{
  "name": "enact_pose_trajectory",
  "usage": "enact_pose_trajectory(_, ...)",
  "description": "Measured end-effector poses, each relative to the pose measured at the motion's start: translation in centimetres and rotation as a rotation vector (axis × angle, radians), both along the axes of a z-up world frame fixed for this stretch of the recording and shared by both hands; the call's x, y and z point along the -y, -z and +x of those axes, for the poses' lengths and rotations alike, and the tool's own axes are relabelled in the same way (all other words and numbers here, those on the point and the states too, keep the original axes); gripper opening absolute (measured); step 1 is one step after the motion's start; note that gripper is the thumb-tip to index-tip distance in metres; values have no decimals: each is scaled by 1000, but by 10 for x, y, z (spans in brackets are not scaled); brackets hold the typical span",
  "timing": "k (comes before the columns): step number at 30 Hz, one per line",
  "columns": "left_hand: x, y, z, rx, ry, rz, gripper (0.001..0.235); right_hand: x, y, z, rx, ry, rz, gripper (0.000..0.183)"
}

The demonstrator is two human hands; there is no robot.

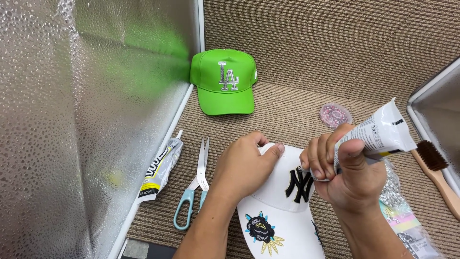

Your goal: The person applies adhesive to the logo on a white baseball cap using a tube and a brush, then places small rhinestones onto the adhesive. The person repeats this process, applying more adhesive and adding more rhinestones to the cap's logo.

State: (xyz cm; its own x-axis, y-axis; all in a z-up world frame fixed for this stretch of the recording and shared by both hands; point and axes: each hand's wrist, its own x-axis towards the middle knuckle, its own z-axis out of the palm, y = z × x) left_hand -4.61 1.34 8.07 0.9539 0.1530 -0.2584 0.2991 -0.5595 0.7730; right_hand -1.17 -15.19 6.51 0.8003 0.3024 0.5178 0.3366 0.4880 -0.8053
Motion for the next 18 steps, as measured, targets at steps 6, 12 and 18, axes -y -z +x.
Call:
enact_pose_trajectory(6,0,-2,0,-5,7,3,38,-1,-2,-1,-7,8,-7,56)
enact_pose_trajectory(12,0,4,2,10,4,-1,41,-2,-2,-1,3,31,-3,56)
enact_pose_trajectory(18,0,0,0,0,-1,-2,38,-4,-8,-5,8,37,17,57)
